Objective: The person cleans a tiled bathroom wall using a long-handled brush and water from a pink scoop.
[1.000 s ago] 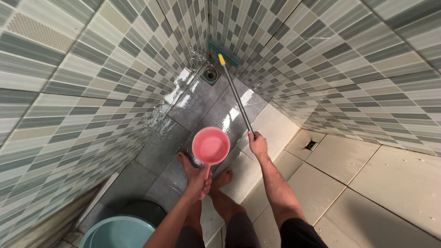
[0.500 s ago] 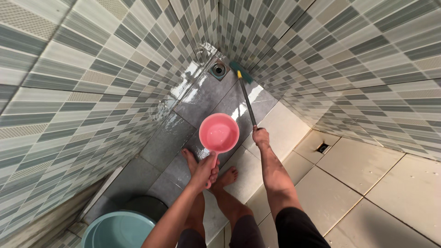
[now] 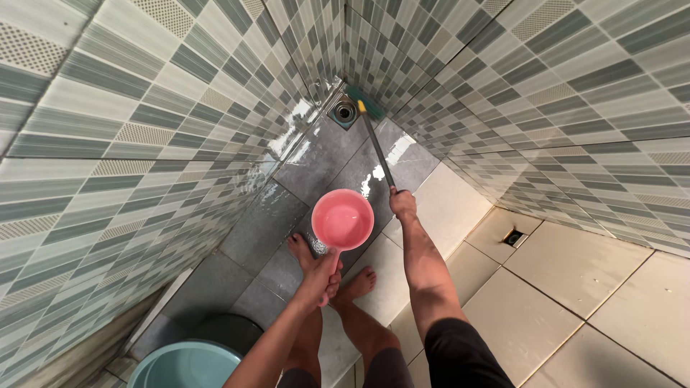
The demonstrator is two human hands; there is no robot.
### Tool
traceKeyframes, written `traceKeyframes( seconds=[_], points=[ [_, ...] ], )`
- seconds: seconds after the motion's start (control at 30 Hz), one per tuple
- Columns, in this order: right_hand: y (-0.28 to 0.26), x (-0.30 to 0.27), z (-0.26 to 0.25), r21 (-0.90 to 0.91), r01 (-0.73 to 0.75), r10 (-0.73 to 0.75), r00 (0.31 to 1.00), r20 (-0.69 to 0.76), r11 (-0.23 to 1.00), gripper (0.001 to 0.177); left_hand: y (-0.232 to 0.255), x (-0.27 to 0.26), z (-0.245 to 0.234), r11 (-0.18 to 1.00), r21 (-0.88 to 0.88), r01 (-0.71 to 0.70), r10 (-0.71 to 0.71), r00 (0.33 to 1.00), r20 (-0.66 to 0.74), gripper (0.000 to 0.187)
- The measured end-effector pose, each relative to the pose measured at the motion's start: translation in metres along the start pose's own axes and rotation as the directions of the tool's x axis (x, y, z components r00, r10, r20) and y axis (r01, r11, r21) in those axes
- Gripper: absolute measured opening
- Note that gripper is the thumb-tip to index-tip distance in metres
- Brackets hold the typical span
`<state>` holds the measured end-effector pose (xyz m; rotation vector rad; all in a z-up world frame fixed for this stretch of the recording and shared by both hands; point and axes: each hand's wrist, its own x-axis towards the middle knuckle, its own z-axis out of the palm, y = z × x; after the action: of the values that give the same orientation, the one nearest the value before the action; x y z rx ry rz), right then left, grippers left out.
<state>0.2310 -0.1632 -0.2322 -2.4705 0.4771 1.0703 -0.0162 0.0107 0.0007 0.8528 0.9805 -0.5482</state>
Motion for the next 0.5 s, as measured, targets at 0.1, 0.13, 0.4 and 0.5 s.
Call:
traceKeyframes(
  seconds=[0.1,0.13,0.4,0.5],
  points=[
    [0.001,0.008,0.009,0.021,0.065,-0.065,0.997,-0.036,0.998,0.060,0.000,0.018,-0.011,1.000,-0.010,0.006,-0.005,0.999,0.037,0.050],
    [0.002,0.008,0.010,0.022,0.071,-0.071,0.997,-0.026,0.997,0.059,0.000,0.022,-0.014,1.000,-0.015,0.014,-0.013,0.999,0.047,0.050],
    [0.007,-0.026,-0.010,0.098,0.004,-0.005,1.000,0.012,0.995,0.061,-0.010,-0.002,-0.017,0.999,-0.047,0.025,-0.024,0.999,0.036,0.047],
    [0.045,-0.053,-0.030,0.018,0.295,-0.285,0.936,-0.206,0.955,0.064,-0.011,-0.020,-0.016,0.999,-0.052,0.015,-0.014,1.000,0.026,0.047]
  ],
)
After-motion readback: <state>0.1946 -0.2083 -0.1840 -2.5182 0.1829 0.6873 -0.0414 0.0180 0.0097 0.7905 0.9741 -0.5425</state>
